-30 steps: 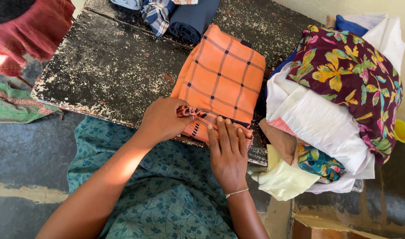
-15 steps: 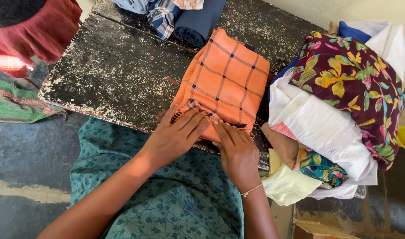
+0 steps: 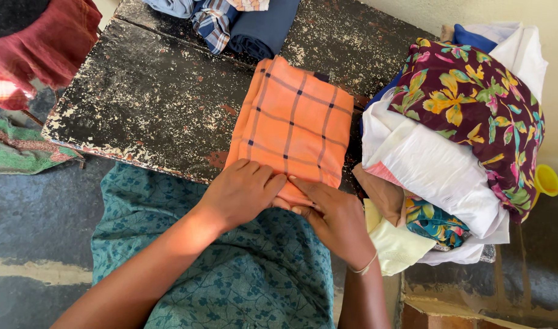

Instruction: The person folds an orange plaid fabric, a floral-patterned cloth, and a white shirt on a worn table. Each item is folded neatly and placed in a growing stack. The person then begins to button the white shirt.

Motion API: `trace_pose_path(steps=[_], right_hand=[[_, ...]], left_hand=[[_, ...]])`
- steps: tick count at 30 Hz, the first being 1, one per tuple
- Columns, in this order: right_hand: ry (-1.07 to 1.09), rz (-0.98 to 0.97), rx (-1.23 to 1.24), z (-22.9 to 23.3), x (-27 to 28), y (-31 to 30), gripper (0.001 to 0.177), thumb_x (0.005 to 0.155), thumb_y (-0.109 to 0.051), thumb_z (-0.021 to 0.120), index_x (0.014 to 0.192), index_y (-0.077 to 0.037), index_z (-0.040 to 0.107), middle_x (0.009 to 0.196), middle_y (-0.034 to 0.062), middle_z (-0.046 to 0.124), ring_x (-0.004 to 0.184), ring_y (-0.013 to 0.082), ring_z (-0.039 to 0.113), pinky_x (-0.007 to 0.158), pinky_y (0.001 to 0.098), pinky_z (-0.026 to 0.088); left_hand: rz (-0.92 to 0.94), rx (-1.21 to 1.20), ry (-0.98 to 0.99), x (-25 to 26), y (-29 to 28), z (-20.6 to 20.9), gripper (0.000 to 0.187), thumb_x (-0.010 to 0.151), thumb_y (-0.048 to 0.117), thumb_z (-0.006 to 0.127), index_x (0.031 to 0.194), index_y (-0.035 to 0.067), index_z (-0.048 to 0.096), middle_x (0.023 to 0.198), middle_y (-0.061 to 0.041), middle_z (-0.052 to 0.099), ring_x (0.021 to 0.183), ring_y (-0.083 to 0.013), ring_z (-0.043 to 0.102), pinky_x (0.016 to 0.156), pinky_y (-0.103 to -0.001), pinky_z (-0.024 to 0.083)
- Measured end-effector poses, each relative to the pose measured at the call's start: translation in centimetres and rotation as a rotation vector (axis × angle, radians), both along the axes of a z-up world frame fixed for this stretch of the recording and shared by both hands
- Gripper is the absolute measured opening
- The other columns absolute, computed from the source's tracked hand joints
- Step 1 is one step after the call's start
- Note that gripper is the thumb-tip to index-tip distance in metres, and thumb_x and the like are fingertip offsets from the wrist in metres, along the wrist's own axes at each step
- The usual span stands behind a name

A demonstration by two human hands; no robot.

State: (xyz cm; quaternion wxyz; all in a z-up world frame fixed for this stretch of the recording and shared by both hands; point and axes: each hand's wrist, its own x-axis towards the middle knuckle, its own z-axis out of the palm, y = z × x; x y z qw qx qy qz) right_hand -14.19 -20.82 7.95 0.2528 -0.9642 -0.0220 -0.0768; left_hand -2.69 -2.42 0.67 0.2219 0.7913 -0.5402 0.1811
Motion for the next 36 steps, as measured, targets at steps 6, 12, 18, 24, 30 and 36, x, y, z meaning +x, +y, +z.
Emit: trace_pose_path(steps=[6, 12, 18, 24, 30, 36], right_hand=[[0.062, -0.023, 0.012, 0.7, 0.4, -0.2, 0.039, 0.085, -0.022, 0.078, 0.121, -0.009, 0.072, 0.087, 0.0134, 0.068, 0.073, 0.0326, 0.066, 0.063, 0.04, 0.051], [-0.406, -0.072, -0.414, -1.4, -0.6, 1.6, 0.03, 0.092, -0.023, 0.073, 0.119, -0.01, 0.072, 0.12, 0.0095, 0.068, 0.103, 0.0287, 0.066, 0.09, 0.0439, 0.05], [-0.476, -0.085, -0.639, -3.3, -0.6, 2.0, 0.055, 0.085, -0.046, 0.073, 0.122, -0.006, 0.067, 0.126, 0.0123, 0.065, 0.12, 0.0306, 0.061, 0.103, 0.0527, 0.039], [-0.388, -0.073, -0.646, -3.6, 0.7, 1.0, 0.072, 0.08, -0.058, 0.07, 0.13, -0.006, 0.066, 0.123, 0.0079, 0.067, 0.111, 0.0274, 0.062, 0.095, 0.0456, 0.043], [-0.318, -0.008, -0.471, -2.7, 2.2, -0.3, 0.072, 0.078, -0.061, 0.068, 0.125, -0.006, 0.068, 0.105, 0.0072, 0.066, 0.093, 0.0287, 0.061, 0.081, 0.0432, 0.045], [-0.284, 0.06, -0.282, -2.0, 3.5, -1.5, 0.068, 0.077, -0.06, 0.067, 0.119, -0.006, 0.07, 0.095, 0.0077, 0.065, 0.089, 0.0313, 0.061, 0.078, 0.0439, 0.047]], left_hand=[[-0.027, 0.106, 0.235, 1.0, -0.7, 1.5, 0.036, 0.087, 0.042, 0.07, 0.094, 0.007, 0.067, 0.075, -0.009, 0.066, 0.075, -0.0295, 0.068, 0.068, -0.042, 0.052], [-0.029, 0.167, 0.437, 2.9, -1.7, 1.8, 0.029, 0.086, 0.036, 0.07, 0.091, 0.007, 0.071, 0.075, -0.014, 0.07, 0.075, -0.036, 0.069, 0.067, -0.049, 0.052], [-0.055, 0.215, 0.586, 5.3, -2.3, 1.7, 0.033, 0.089, 0.039, 0.068, 0.084, 0.007, 0.075, 0.079, -0.017, 0.072, 0.079, -0.0396, 0.068, 0.073, -0.052, 0.052], [-0.029, 0.275, 0.66, 6.0, -2.7, 2.4, 0.039, 0.095, 0.044, 0.062, 0.088, 0.007, 0.075, 0.085, -0.018, 0.072, 0.084, -0.039, 0.068, 0.076, -0.051, 0.052], [0.032, -0.103, 0.348, 2.9, -1.6, 2.2, 0.023, 0.094, 0.026, 0.061, 0.099, 0.006, 0.073, 0.098, -0.012, 0.067, 0.094, -0.0305, 0.065, 0.079, -0.043, 0.053], [0.154, -0.201, -0.024, 0.5, -1.3, 0.7, 0.035, 0.098, 0.029, 0.061, 0.117, 0.001, 0.068, 0.107, -0.012, 0.067, 0.106, -0.031, 0.062, 0.1, -0.046, 0.049]])
